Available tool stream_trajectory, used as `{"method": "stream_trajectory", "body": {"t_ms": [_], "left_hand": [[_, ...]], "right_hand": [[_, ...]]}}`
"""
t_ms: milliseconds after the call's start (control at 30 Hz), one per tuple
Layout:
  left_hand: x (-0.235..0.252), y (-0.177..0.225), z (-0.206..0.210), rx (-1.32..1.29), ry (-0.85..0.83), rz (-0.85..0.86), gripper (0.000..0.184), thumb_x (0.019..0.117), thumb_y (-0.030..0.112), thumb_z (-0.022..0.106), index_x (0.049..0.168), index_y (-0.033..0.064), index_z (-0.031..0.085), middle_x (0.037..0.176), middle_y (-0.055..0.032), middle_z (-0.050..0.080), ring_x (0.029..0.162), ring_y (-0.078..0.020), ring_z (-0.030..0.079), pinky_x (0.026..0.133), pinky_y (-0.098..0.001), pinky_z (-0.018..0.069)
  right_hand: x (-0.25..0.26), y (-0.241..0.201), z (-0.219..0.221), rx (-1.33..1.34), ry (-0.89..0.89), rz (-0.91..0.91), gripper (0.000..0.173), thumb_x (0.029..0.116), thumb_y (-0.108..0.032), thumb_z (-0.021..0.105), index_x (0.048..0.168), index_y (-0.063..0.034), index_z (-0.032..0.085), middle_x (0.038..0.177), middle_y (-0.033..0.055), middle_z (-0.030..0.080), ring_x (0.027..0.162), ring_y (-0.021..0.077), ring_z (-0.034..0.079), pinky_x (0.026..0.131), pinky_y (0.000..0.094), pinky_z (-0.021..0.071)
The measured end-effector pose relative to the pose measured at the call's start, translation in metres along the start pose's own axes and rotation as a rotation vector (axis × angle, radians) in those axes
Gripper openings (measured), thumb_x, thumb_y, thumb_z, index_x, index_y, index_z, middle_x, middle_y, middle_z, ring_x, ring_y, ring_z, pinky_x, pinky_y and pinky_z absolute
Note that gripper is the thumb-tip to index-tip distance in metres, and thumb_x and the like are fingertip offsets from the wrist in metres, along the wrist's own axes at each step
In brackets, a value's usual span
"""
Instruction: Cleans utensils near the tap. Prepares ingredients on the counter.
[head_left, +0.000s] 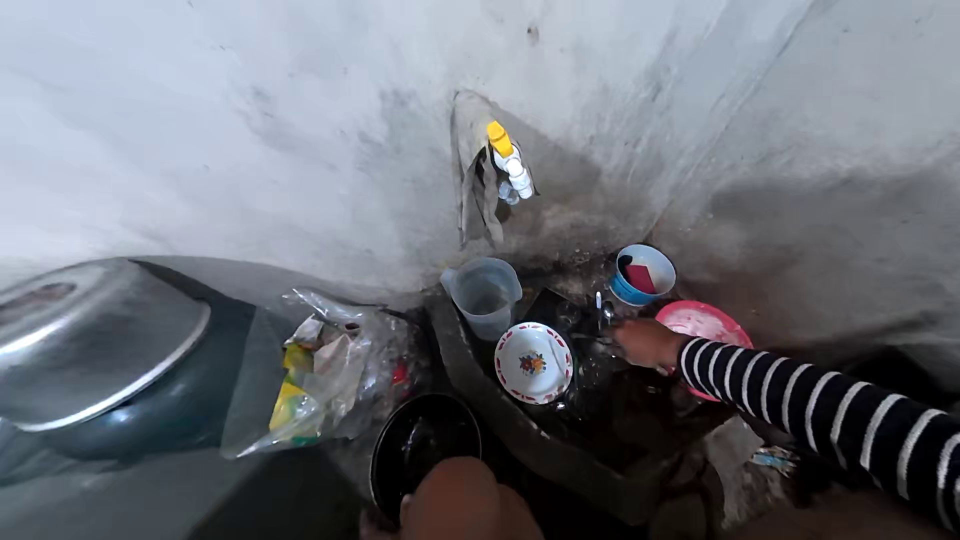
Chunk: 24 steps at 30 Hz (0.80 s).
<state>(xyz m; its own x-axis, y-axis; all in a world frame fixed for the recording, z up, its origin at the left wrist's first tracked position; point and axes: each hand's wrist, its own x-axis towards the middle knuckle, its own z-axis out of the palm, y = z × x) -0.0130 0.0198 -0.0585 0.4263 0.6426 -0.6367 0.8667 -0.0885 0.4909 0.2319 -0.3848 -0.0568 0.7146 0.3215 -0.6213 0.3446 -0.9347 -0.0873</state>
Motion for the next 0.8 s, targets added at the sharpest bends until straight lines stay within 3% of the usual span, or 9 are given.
{"method": "stream_trajectory", "body": {"t_ms": [67, 133, 233, 367, 400, 500, 667, 733, 800], "left_hand": [[0.102, -0.096, 0.054, -0.092, 0.418, 0.486, 0.087, 0.0893, 0.029, 0.075, 0.153, -0.0121, 0.032, 0.150, -0.0419, 0.038, 0.141, -0.0539, 0.040, 0.118, -0.0569, 0.0343], [0.145, -0.115, 0.066, -0.073, 0.513, 0.677, 0.091, 0.0905, 0.049, 0.071, 0.157, 0.0002, 0.033, 0.151, -0.0340, 0.043, 0.139, -0.0478, 0.044, 0.115, -0.0567, 0.0391], [0.119, -0.031, 0.059, -0.175, 0.321, 0.673, 0.076, 0.0985, 0.041, 0.066, 0.157, 0.0042, 0.034, 0.154, -0.0239, 0.045, 0.141, -0.0348, 0.046, 0.117, -0.0508, 0.0396], [0.134, 0.104, 0.071, -0.203, 0.055, 0.855, 0.046, 0.1104, 0.035, 0.041, 0.136, 0.0036, 0.062, 0.132, -0.0138, 0.067, 0.121, -0.0214, 0.064, 0.106, -0.0440, 0.0505], [0.148, 0.137, 0.078, -0.181, 0.002, 0.897, 0.049, 0.1115, 0.037, 0.035, 0.136, 0.0058, 0.063, 0.131, -0.0114, 0.068, 0.119, -0.0192, 0.065, 0.105, -0.0427, 0.0505], [0.209, 0.211, 0.110, -0.167, -0.123, 0.975, 0.055, 0.1114, 0.042, 0.033, 0.150, 0.0071, 0.051, 0.150, -0.0117, 0.055, 0.139, -0.0190, 0.052, 0.119, -0.0417, 0.0395], [0.265, 0.263, 0.171, -0.250, -0.248, 0.731, 0.064, 0.1094, 0.055, 0.029, 0.140, 0.0061, 0.058, 0.132, -0.0173, 0.064, 0.120, -0.0241, 0.062, 0.104, -0.0458, 0.0499], [0.257, 0.271, 0.185, -0.333, -0.265, 0.714, 0.067, 0.1093, 0.054, 0.028, 0.143, 0.0028, 0.054, 0.138, -0.0176, 0.061, 0.126, -0.0221, 0.059, 0.108, -0.0438, 0.0482], [0.230, 0.281, 0.197, -0.420, -0.153, 0.721, 0.062, 0.1092, 0.049, 0.036, 0.132, -0.0041, 0.059, 0.123, -0.0195, 0.065, 0.110, -0.0213, 0.063, 0.098, -0.0432, 0.0509]], "right_hand": [[0.020, -0.034, -0.025, 0.059, 0.135, -0.048, 0.054, 0.1061, -0.048, 0.050, 0.147, -0.0131, 0.054, 0.139, 0.0209, 0.061, 0.129, 0.0423, 0.058, 0.105, 0.0638, 0.0466], [0.049, -0.069, -0.048, 0.199, 0.212, -0.003, 0.062, 0.1054, -0.057, 0.044, 0.148, -0.0127, 0.052, 0.131, 0.0222, 0.065, 0.122, 0.0427, 0.063, 0.101, 0.0638, 0.0495], [0.108, -0.107, -0.073, 0.459, 0.291, 0.155, 0.070, 0.1050, -0.061, 0.039, 0.148, -0.0077, 0.051, 0.129, 0.0230, 0.066, 0.121, 0.0401, 0.064, 0.102, 0.0604, 0.0500], [0.178, -0.120, -0.059, 0.945, 0.231, 0.230, 0.054, 0.1074, -0.044, 0.049, 0.144, -0.0042, 0.052, 0.127, 0.0239, 0.066, 0.103, 0.0349, 0.073, 0.090, 0.0519, 0.0608], [0.185, -0.122, -0.052, 1.040, 0.215, 0.240, 0.046, 0.1071, -0.036, 0.051, 0.140, -0.0037, 0.055, 0.126, 0.0240, 0.066, 0.101, 0.0348, 0.073, 0.087, 0.0519, 0.0620], [0.187, -0.125, -0.047, 1.076, 0.229, 0.252, 0.035, 0.1020, -0.021, 0.056, 0.131, -0.0027, 0.063, 0.123, 0.0232, 0.066, 0.102, 0.0337, 0.072, 0.088, 0.0529, 0.0607], [0.190, -0.104, -0.033, 1.160, 0.249, 0.203, 0.034, 0.1057, -0.024, 0.053, 0.129, -0.0024, 0.063, 0.118, 0.0213, 0.068, 0.097, 0.0315, 0.074, 0.084, 0.0513, 0.0632], [0.192, -0.092, -0.029, 1.246, 0.252, 0.178, 0.033, 0.1062, -0.023, 0.053, 0.130, -0.0014, 0.062, 0.117, 0.0219, 0.068, 0.097, 0.0323, 0.074, 0.083, 0.0524, 0.0636], [0.189, -0.079, -0.030, 1.220, 0.240, 0.170, 0.034, 0.1050, -0.024, 0.055, 0.130, -0.0004, 0.062, 0.119, 0.0229, 0.068, 0.102, 0.0339, 0.072, 0.088, 0.0550, 0.0609]]}}
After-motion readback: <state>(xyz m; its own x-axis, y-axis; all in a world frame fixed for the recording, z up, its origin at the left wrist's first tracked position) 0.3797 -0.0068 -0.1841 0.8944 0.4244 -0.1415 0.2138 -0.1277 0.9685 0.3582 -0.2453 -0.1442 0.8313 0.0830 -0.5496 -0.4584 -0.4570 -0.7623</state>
